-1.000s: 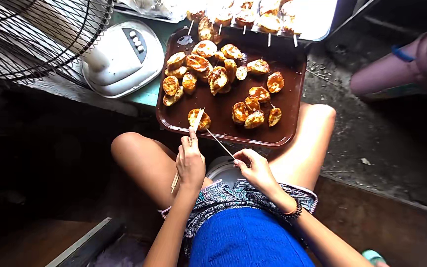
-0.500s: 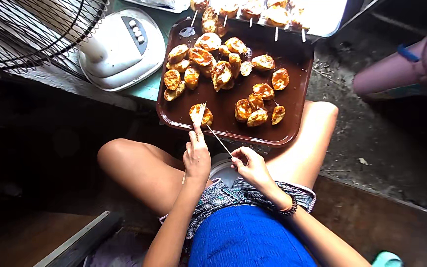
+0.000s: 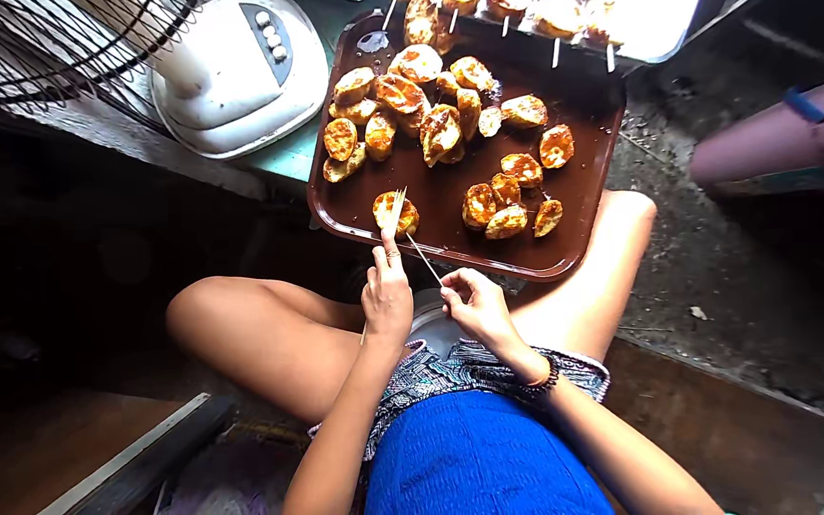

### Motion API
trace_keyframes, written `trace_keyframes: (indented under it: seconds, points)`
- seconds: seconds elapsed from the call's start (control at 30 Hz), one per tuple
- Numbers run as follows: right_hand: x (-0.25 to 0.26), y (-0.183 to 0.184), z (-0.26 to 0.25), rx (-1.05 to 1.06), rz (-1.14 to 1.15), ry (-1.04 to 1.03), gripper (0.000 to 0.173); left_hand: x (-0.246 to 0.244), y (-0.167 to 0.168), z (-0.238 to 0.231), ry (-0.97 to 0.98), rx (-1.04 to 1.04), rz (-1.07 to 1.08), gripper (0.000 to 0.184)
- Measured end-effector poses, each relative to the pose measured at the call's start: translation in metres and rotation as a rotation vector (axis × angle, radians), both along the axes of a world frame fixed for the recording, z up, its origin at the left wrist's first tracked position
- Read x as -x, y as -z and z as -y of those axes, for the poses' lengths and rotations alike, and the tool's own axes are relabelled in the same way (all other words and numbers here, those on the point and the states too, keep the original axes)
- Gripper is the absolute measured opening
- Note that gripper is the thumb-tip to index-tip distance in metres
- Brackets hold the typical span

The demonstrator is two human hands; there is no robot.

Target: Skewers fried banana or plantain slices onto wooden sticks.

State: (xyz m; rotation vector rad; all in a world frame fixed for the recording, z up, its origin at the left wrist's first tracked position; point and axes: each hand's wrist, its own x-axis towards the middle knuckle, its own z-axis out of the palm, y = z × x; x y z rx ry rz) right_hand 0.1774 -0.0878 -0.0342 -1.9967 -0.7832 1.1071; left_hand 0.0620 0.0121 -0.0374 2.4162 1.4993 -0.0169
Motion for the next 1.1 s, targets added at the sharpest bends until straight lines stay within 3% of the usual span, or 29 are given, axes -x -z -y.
trace_keyframes:
  seconds: [0.33, 0.6, 0.73, 0.93, 1.1]
  points:
    - [0.005, -0.004, -0.036, -0.046, 0.027, 0.070, 0.010, 0.000, 0.003, 0.001, -0.013, 0.023, 0.028, 0.075]
    - [0.011, 0.008, -0.002, -0.191, 0.228, -0.011, 0.017, -0.001, 0.002, -0.001, -0.005, 0.003, 0.065, 0.071]
    - [0.010, 0.003, -0.015, -0.273, 0.279, 0.033, 0.014, -0.002, -0.001, -0.017, 0.004, -0.102, 0.170, 0.060]
    - [0.009, 0.007, -0.036, -0.243, 0.259, 0.047, 0.013, -0.005, 0.007, -0.031, 0.026, -0.187, 0.060, 0.066]
    - [0.006, 0.001, -0.009, -0.157, 0.366, -0.025, 0.014, -0.009, 0.008, -0.030, 0.045, -0.173, -0.008, 0.070]
